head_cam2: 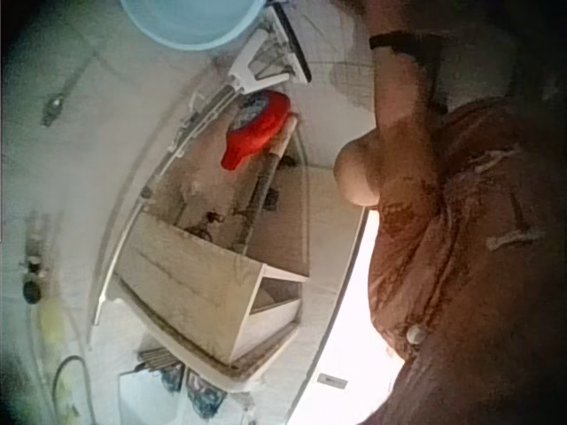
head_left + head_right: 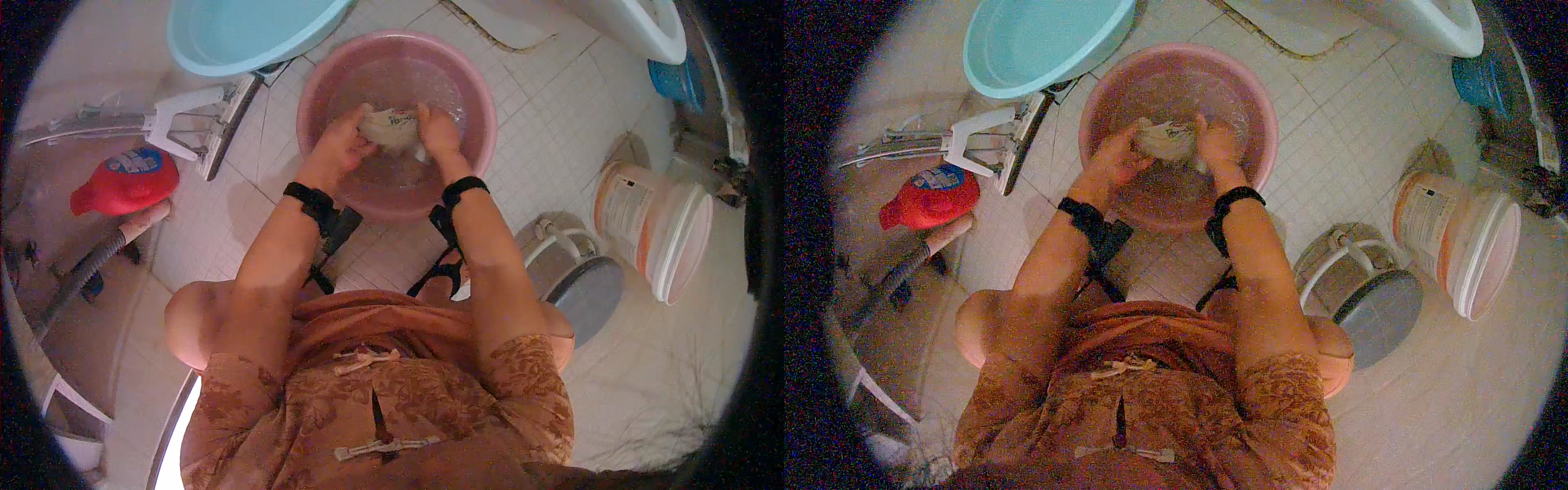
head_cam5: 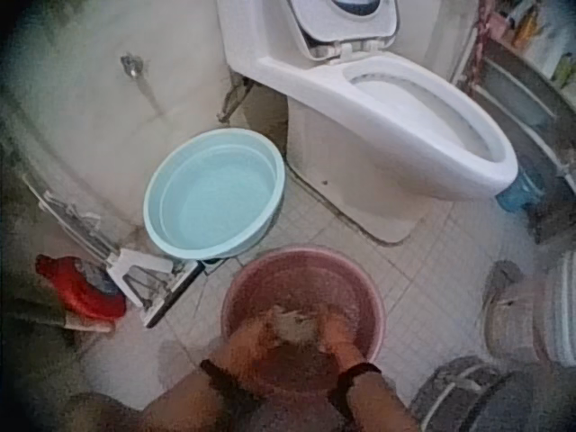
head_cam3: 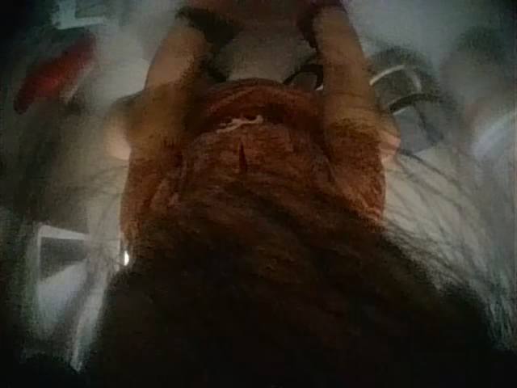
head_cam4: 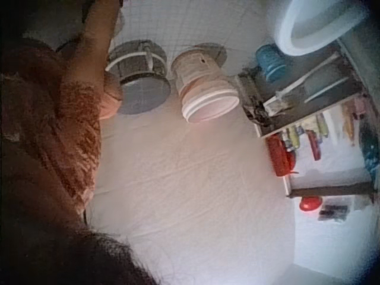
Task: The person wipes the floor and toilet base with a cloth, then squats to wash the cloth in a pink basin. They stand to organize items on the sink counter, handling a hairbrush, a small tube, and a pink box, placing them into a wire rack.
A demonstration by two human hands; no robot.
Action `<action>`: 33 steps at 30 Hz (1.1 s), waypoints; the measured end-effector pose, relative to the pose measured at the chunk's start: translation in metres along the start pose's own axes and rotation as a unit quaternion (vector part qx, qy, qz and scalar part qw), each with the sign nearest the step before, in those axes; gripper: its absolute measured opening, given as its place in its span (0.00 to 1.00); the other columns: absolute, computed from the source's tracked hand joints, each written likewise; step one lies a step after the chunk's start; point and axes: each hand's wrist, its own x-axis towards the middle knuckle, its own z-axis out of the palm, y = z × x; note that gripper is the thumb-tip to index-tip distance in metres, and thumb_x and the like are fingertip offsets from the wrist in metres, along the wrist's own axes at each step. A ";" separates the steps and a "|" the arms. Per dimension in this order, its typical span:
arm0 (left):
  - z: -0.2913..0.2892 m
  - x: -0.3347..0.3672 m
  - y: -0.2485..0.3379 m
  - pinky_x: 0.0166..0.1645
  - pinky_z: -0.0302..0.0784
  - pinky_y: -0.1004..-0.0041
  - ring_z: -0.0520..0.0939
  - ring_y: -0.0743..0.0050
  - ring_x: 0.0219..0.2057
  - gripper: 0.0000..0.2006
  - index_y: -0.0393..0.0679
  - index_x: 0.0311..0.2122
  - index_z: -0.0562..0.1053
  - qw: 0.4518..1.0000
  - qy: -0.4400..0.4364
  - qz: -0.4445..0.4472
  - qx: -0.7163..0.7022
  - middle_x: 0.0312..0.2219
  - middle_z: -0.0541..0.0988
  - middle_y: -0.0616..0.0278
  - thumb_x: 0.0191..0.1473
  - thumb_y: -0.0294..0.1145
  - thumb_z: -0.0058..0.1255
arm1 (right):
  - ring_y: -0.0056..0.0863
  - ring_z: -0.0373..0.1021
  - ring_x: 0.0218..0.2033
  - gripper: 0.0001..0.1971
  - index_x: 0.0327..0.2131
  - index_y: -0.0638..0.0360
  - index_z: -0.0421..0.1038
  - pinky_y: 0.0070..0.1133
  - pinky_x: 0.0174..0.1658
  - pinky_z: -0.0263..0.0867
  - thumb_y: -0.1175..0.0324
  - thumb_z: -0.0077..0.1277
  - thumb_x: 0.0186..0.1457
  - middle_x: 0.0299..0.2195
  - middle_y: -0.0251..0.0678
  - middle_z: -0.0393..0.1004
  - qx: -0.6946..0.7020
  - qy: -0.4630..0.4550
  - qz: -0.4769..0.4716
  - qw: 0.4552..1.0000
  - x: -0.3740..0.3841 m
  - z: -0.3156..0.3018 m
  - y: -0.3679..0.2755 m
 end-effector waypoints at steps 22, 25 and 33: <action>0.023 0.013 -0.012 0.36 0.74 0.66 0.75 0.68 0.34 0.12 0.42 0.37 0.67 0.979 -0.063 0.019 -0.195 0.34 0.73 0.60 0.54 0.40 0.42 | 0.46 0.70 0.26 0.19 0.29 0.58 0.71 0.38 0.29 0.66 0.55 0.34 0.56 0.27 0.44 0.74 -0.020 0.066 -0.287 0.955 -0.035 0.006 -0.061; 0.034 0.001 -0.005 0.39 0.73 0.66 0.74 0.66 0.37 0.13 0.42 0.41 0.67 0.987 -0.081 0.010 -0.135 0.37 0.73 0.60 0.55 0.39 0.41 | 0.48 0.70 0.28 0.20 0.37 0.55 0.68 0.39 0.32 0.66 0.52 0.31 0.56 0.29 0.46 0.74 -0.113 0.057 -0.219 0.967 -0.014 0.009 -0.034; 0.006 0.010 -0.013 0.38 0.71 0.65 0.71 0.63 0.42 0.18 0.48 0.46 0.66 0.998 0.047 -0.041 -0.004 0.41 0.72 0.62 0.53 0.45 0.44 | 0.48 0.65 0.44 0.24 0.46 0.57 0.65 0.38 0.47 0.59 0.50 0.30 0.57 0.41 0.52 0.68 0.059 0.066 0.060 0.994 0.008 0.014 0.016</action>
